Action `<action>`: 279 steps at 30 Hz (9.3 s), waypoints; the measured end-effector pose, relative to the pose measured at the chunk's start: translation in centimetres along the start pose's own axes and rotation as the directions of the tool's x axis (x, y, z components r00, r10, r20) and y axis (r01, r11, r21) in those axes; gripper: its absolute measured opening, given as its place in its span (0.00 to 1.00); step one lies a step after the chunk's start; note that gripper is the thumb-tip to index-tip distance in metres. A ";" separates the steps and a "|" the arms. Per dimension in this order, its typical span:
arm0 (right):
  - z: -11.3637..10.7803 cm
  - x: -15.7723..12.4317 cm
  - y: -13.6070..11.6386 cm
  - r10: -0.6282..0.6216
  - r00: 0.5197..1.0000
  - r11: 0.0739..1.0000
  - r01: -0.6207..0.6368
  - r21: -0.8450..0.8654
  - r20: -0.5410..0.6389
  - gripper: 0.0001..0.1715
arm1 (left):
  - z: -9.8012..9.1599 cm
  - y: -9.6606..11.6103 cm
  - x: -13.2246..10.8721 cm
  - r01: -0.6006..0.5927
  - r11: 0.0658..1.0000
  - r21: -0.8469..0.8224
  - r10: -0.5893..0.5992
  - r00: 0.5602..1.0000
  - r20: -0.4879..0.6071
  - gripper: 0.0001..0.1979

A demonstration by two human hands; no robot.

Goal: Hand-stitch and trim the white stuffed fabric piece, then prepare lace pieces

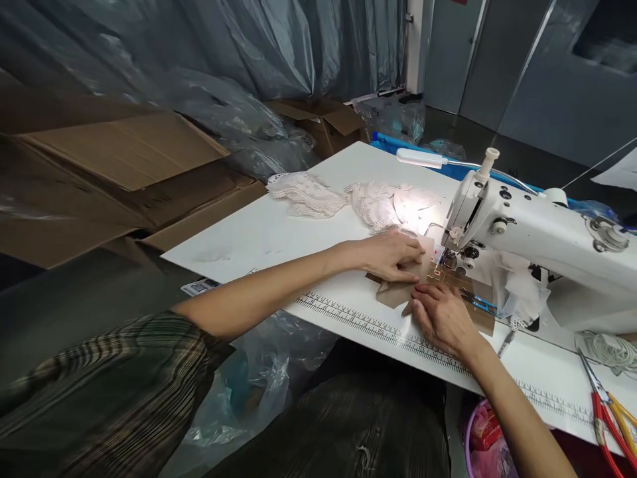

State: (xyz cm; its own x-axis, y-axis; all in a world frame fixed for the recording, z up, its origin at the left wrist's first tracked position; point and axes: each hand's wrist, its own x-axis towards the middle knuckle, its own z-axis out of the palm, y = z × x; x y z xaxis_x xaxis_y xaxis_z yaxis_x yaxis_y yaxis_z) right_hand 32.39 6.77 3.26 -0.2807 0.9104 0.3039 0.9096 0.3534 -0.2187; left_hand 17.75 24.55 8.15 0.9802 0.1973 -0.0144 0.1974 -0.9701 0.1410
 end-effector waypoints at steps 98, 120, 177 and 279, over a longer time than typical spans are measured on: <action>1.2 -1.1 1.1 0.233 0.942 0.966 -0.252 -0.052 -0.240 0.25 | 5.2 -1.9 6.5 0.083 0.997 -0.005 -0.082 0.962 -0.260 0.24; 3.3 -1.7 4.4 0.070 0.927 0.990 -0.110 -0.089 -0.369 0.22 | 4.3 -1.2 6.9 -0.029 0.973 0.227 0.101 0.944 -0.314 0.20; -2.4 2.8 -0.4 0.387 0.840 0.529 -0.540 0.655 0.380 0.23 | -1.7 -2.6 -6.0 0.062 0.948 -0.313 -0.087 0.994 -0.068 0.15; -3.8 -0.8 -2.6 0.338 0.941 0.871 -0.307 0.385 -0.014 0.05 | 4.9 5.2 -2.3 -0.062 0.623 -0.780 -0.029 0.994 -0.102 0.14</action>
State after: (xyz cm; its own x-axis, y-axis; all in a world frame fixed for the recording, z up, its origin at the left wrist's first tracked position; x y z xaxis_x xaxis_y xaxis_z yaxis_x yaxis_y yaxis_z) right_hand 31.37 4.32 7.10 0.0471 0.9732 0.2251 0.7601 0.1113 -0.6402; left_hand 16.55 18.31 4.11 0.9677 0.2384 0.0826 0.0514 -0.5069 0.8605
